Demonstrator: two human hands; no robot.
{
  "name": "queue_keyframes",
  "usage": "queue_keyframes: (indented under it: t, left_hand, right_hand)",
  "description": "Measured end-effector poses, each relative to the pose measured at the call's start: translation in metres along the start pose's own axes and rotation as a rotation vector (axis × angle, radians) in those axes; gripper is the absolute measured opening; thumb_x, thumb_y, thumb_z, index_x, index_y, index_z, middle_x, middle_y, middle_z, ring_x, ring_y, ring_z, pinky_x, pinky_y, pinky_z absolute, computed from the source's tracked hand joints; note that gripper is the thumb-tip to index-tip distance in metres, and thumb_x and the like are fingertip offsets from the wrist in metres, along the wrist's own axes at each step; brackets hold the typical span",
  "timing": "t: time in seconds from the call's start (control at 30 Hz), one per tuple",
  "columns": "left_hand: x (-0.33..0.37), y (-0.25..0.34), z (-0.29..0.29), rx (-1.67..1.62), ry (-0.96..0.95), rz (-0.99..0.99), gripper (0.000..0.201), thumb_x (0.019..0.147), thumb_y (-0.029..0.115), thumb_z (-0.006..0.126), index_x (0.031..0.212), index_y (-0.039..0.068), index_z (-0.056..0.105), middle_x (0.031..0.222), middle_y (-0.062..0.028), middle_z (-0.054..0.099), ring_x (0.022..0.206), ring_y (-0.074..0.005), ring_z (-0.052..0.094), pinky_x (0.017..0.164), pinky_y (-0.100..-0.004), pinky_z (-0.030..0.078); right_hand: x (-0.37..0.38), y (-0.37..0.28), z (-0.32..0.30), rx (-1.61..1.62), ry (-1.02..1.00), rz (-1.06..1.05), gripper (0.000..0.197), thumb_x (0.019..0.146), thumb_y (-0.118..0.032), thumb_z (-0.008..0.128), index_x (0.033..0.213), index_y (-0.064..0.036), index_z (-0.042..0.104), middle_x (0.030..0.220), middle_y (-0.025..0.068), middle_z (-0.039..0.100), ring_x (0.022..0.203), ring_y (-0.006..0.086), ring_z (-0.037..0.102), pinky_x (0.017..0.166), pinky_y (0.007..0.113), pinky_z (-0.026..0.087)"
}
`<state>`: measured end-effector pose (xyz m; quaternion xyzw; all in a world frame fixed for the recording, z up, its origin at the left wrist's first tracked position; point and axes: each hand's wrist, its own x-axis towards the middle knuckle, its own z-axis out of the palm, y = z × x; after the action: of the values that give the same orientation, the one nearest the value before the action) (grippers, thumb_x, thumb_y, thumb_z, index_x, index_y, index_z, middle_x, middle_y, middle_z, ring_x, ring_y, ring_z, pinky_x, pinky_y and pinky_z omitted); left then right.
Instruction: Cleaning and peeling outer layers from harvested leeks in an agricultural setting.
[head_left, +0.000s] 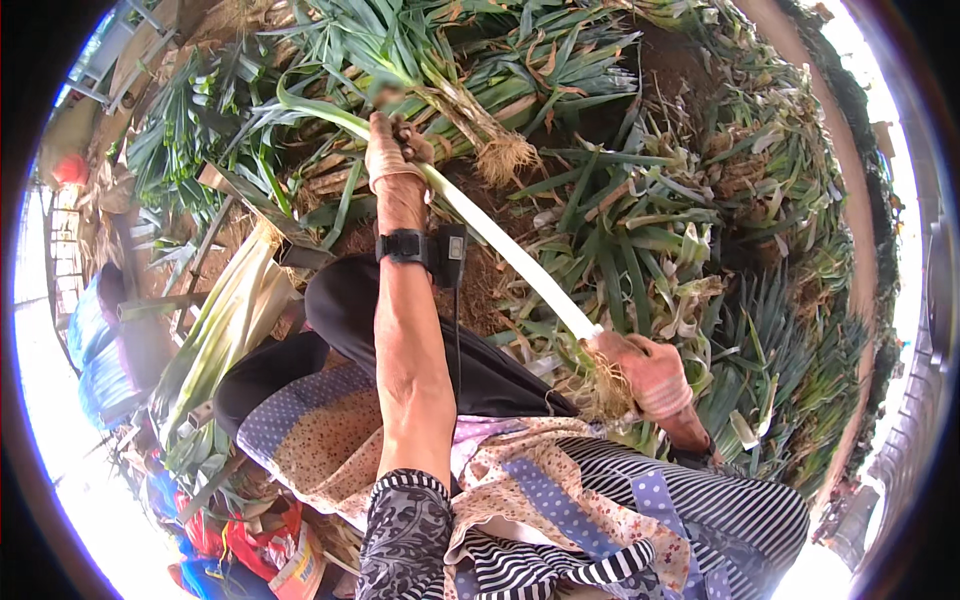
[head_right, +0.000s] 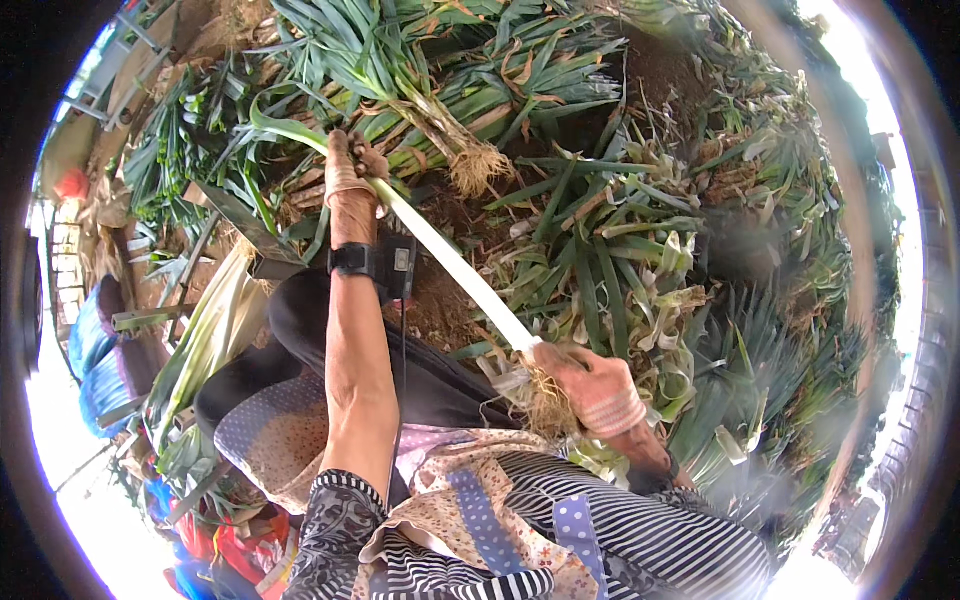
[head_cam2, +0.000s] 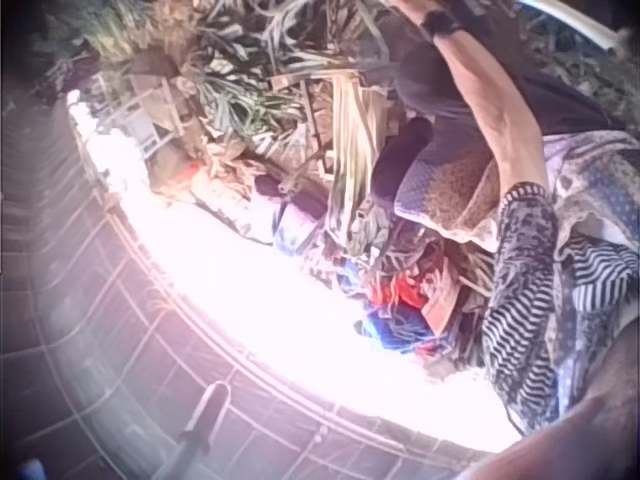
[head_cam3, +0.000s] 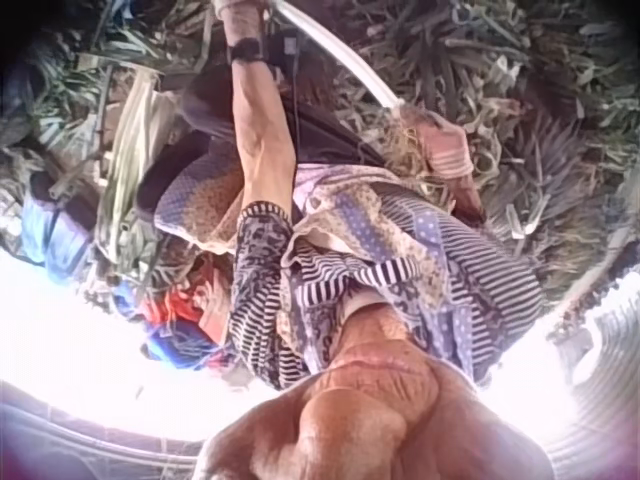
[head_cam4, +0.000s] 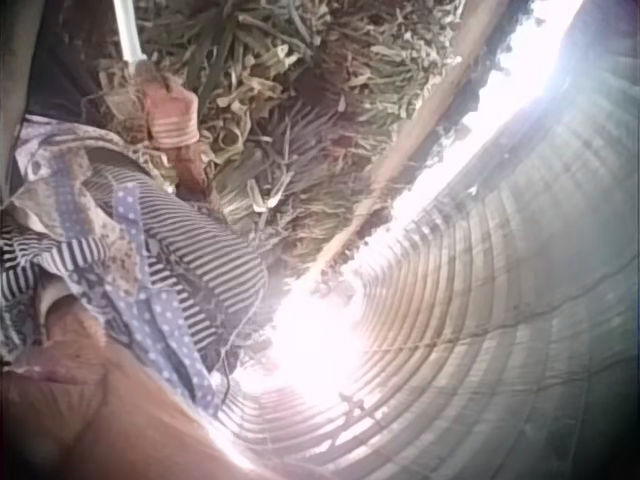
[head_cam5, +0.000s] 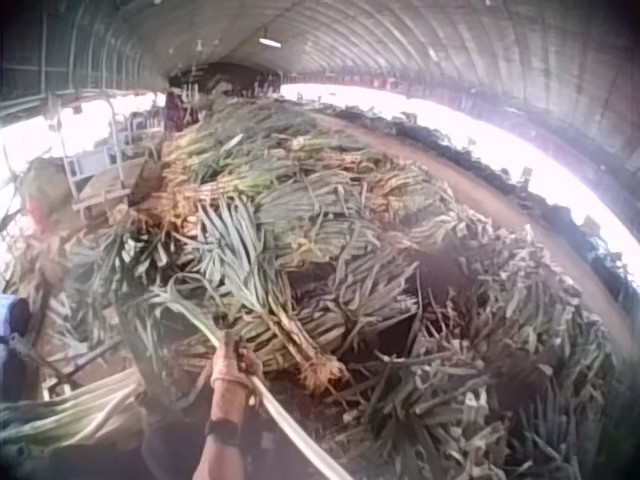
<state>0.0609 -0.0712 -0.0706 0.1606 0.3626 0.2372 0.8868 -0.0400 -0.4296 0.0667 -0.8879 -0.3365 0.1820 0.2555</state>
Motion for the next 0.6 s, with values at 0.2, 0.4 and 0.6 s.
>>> queue_keyframes:
  t: [0.2,0.4,0.6]
  left_hand:
    - [0.005,0.06,-0.004,-0.037,0.259,0.291,0.039,0.09,0.039,0.055,0.062,0.013,0.043,0.049,0.0036,0.039,0.037,-0.0081,0.033,0.034,-0.0223,0.027]
    - [-0.033,0.039,0.04,-0.017,0.192,0.335,0.05,0.085,0.064,0.045,0.074,0.016,0.046,0.051,0.0022,0.042,0.038,-0.0099,0.032,0.037,-0.0235,0.026]
    - [-0.048,0.04,0.033,-0.105,0.004,0.416,0.046,0.09,0.06,0.037,0.077,0.017,0.049,0.054,0.0037,0.042,0.042,-0.0101,0.036,0.042,-0.0246,0.032]
  right_hand:
    - [-0.088,0.051,-0.047,-0.077,0.013,0.264,0.03,0.082,-0.021,0.063,0.107,-0.0037,0.063,0.088,0.0097,0.068,0.071,0.0166,0.064,0.063,0.026,0.049]
    - [0.003,0.088,-0.033,-0.654,0.084,0.756,0.052,0.075,-0.05,0.064,0.111,-0.0124,0.062,0.097,0.0139,0.064,0.087,0.0309,0.06,0.083,0.039,0.045]
    - [0.084,0.046,0.004,-0.749,0.771,-0.331,0.042,0.067,-0.022,0.08,0.104,-0.0076,0.064,0.097,0.0112,0.062,0.077,0.0245,0.064,0.061,0.029,0.056]
